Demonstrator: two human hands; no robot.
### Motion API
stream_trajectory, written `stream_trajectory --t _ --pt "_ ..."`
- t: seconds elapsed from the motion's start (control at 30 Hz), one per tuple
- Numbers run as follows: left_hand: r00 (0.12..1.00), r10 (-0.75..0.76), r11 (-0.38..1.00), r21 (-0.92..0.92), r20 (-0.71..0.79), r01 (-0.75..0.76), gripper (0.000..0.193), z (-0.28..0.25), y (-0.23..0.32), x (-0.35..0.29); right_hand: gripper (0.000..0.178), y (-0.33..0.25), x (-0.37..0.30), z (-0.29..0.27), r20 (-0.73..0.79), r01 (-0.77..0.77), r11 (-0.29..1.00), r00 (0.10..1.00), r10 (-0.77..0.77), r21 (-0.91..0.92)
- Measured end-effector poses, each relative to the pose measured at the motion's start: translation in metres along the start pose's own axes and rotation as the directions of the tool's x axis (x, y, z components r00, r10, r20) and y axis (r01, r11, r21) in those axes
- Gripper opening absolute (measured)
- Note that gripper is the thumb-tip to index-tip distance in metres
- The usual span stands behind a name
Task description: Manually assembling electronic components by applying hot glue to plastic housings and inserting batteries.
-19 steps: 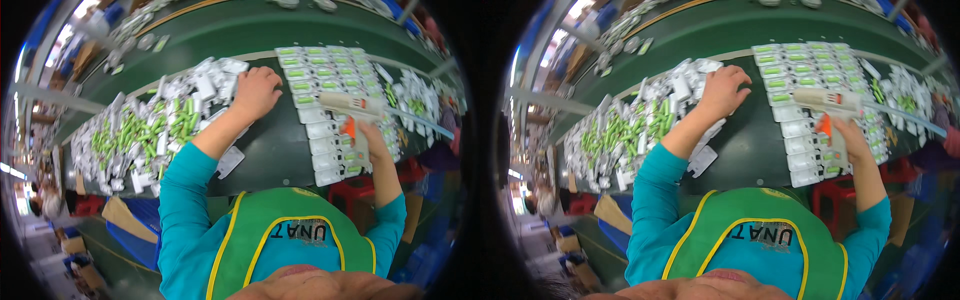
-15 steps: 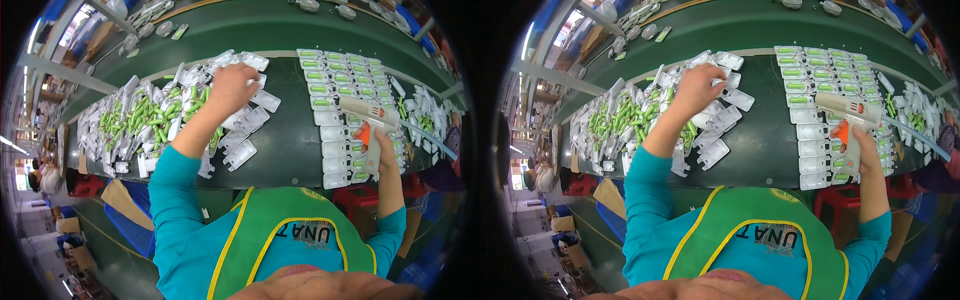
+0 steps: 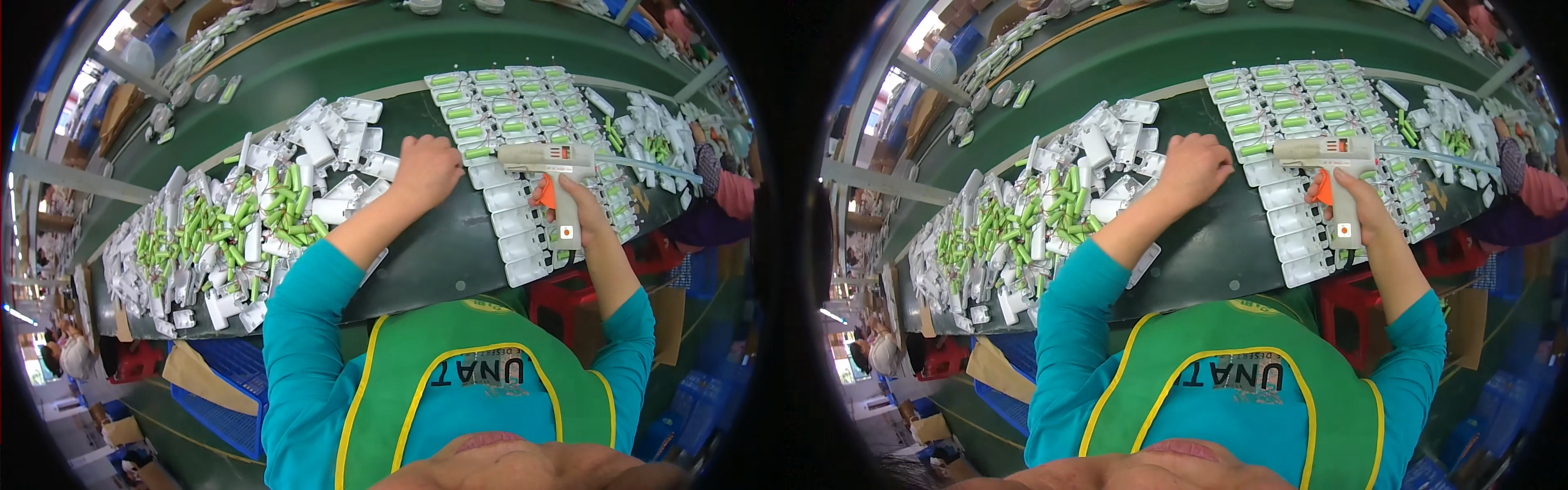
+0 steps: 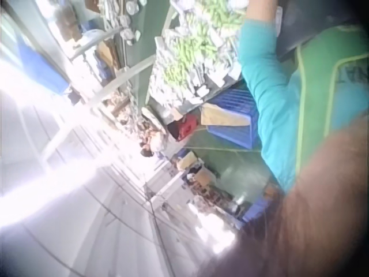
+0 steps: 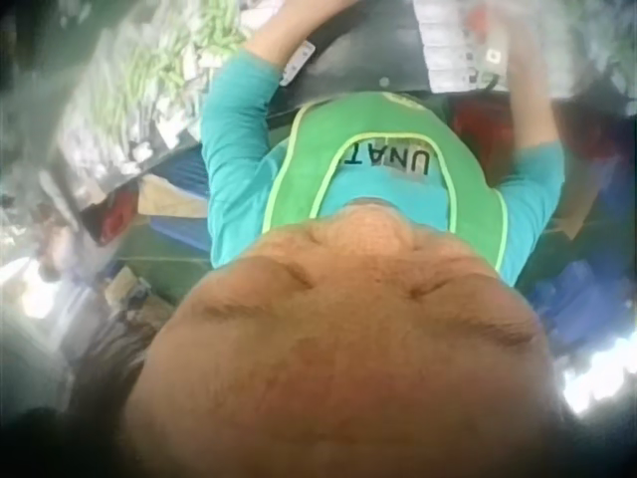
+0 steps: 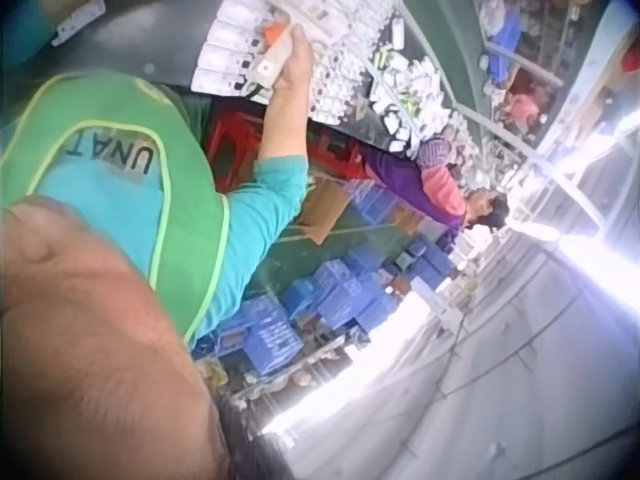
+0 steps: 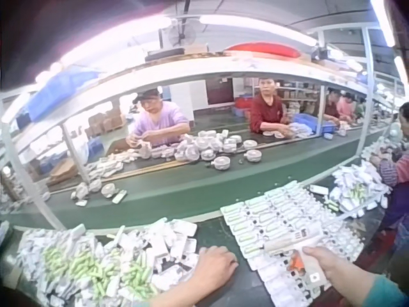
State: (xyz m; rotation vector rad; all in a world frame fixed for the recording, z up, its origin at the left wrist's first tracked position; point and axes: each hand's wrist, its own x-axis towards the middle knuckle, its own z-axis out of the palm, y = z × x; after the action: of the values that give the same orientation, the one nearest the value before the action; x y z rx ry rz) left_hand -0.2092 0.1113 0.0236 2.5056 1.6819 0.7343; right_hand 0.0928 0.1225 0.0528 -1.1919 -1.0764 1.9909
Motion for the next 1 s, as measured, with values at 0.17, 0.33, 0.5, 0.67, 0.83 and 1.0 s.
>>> stream_trajectory --t 0.17,0.33,0.5,0.67,0.83,1.0 --pt "0.999 0.033 0.999 -0.003 0.036 -0.033 0.008 0.040 0.020 0.030 0.035 -0.001 -0.001 -0.004 0.019 0.016 0.999 1.000 -0.016 -0.037" --pt "0.999 0.035 0.998 0.041 0.037 -0.036 0.009 0.054 0.023 0.043 0.037 0.000 0.001 -0.010 -0.003 0.009 0.999 1.000 -0.009 -0.047" --pt "0.999 0.037 0.998 0.047 0.008 -0.038 0.006 0.064 0.019 0.047 0.038 0.000 0.005 -0.015 0.017 0.029 0.996 0.999 -0.028 -0.089" --pt "0.998 0.058 0.997 0.051 0.004 -0.058 0.007 0.070 0.018 0.050 0.037 0.001 0.006 -0.018 0.028 0.026 0.997 0.999 -0.024 -0.073" --pt "0.994 0.105 0.993 0.052 -0.023 -0.103 0.007 0.073 0.017 0.052 0.037 0.001 0.006 -0.020 0.035 0.032 0.996 0.999 -0.029 -0.088" --pt "0.996 0.037 0.999 0.025 -0.077 -0.035 0.004 0.072 0.021 0.052 0.034 -0.002 0.003 -0.014 0.004 0.016 0.993 1.000 -0.016 -0.115"
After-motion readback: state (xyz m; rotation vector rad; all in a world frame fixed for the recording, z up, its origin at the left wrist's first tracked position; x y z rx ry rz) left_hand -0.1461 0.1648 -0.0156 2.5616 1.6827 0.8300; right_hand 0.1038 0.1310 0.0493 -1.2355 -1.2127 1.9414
